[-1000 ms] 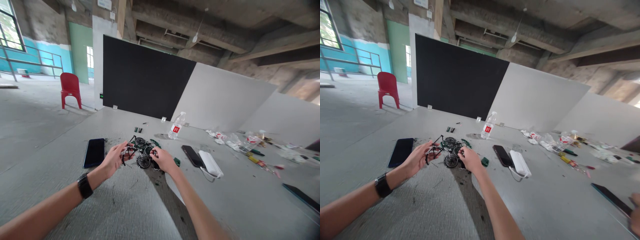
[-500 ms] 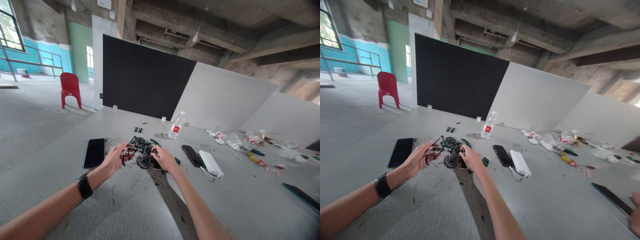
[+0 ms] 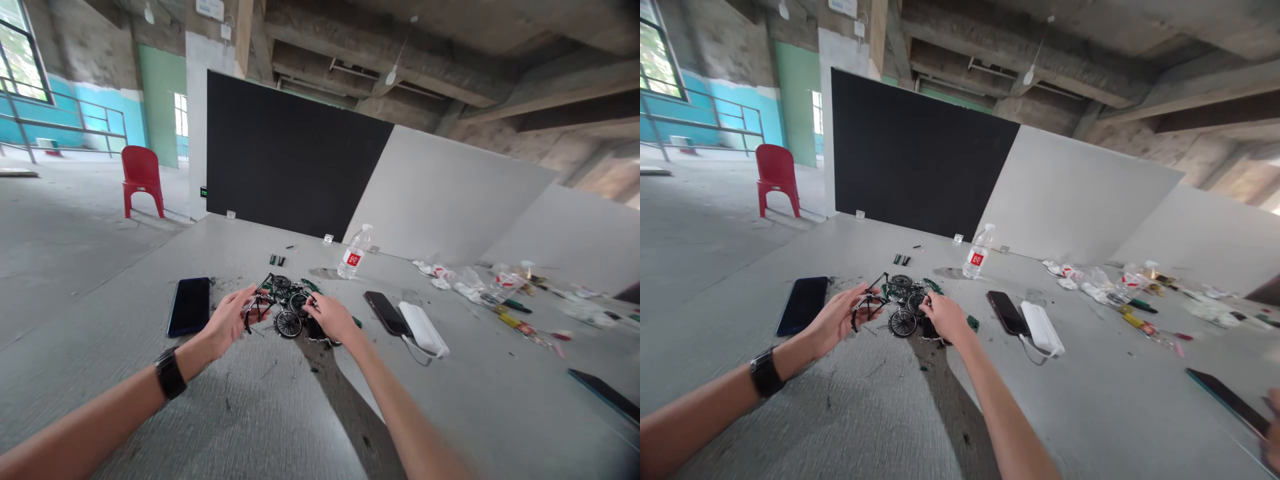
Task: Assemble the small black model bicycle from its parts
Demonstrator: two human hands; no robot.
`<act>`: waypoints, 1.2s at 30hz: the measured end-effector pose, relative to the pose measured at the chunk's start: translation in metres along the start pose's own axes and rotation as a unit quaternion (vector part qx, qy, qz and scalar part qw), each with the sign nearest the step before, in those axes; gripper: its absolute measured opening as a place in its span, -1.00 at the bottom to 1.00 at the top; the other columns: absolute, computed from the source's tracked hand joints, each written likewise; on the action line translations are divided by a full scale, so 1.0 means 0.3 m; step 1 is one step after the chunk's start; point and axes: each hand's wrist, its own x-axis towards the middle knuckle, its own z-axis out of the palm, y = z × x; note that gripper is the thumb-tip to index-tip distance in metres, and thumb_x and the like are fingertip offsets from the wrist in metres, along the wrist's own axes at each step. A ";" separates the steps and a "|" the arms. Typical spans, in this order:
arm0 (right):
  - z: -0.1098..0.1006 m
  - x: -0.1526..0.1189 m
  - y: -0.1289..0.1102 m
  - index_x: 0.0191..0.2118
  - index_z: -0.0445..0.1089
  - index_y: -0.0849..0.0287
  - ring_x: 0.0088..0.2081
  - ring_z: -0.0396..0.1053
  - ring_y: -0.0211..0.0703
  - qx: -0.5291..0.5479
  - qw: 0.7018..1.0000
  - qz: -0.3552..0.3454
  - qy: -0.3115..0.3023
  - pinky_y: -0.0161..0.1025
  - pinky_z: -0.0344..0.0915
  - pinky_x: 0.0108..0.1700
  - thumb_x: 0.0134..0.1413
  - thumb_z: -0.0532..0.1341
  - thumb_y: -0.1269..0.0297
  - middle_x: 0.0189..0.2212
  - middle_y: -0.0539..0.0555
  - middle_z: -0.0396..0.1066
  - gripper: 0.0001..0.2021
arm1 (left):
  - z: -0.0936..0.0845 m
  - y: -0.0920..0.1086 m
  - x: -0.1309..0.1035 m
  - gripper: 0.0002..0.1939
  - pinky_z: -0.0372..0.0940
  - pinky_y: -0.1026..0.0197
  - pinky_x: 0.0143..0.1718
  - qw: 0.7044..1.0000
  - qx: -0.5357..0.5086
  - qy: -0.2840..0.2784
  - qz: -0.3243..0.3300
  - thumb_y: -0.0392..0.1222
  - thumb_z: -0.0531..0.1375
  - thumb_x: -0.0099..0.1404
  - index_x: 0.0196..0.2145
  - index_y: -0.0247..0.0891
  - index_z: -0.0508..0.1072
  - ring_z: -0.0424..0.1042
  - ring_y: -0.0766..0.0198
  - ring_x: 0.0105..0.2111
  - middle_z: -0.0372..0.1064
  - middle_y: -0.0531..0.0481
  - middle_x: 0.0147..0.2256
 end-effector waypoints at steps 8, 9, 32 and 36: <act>0.003 0.026 0.047 -0.29 0.27 0.15 -0.42 0.29 -0.24 0.175 0.983 0.044 0.024 -0.31 0.16 -0.38 0.07 0.20 0.18 -0.39 -0.02 0.36 -0.84 | 0.003 0.001 0.000 -0.68 0.44 0.22 -0.25 1.000 0.002 0.011 -0.004 -0.04 0.25 0.30 -0.18 -0.40 0.53 0.54 0.22 -0.37 0.52 -0.18 -0.30; 0.005 0.030 0.052 -0.31 0.24 0.14 -0.47 0.25 -0.27 0.195 0.978 0.060 0.034 -0.33 0.13 -0.43 0.04 0.21 0.21 -0.44 -0.05 0.31 -0.84 | 0.003 0.001 -0.001 -0.68 0.44 0.22 -0.24 1.000 0.003 0.011 -0.005 -0.04 0.25 0.30 -0.19 -0.39 0.53 0.54 0.22 -0.36 0.52 -0.18 -0.29; -0.019 0.036 0.052 -0.49 -0.03 0.07 -0.71 -0.24 -0.48 0.445 0.868 0.213 -0.059 -0.48 -0.30 -0.72 0.02 0.22 0.29 -0.67 -0.25 -0.11 -0.67 | 0.007 0.002 -0.004 -0.69 0.44 0.22 -0.23 1.000 -0.004 0.009 -0.005 -0.05 0.28 0.28 -0.20 -0.40 0.53 0.55 0.22 -0.36 0.52 -0.17 -0.30; -0.016 0.036 0.052 -0.51 -0.07 0.06 -0.71 -0.26 -0.48 0.445 0.870 0.205 -0.061 -0.47 -0.31 -0.72 0.02 0.22 0.23 -0.69 -0.26 -0.13 -0.64 | 0.005 0.002 -0.004 -0.67 0.44 0.20 -0.22 1.000 -0.003 0.007 -0.006 -0.04 0.30 0.26 -0.19 -0.40 0.52 0.55 0.21 -0.36 0.52 -0.18 -0.31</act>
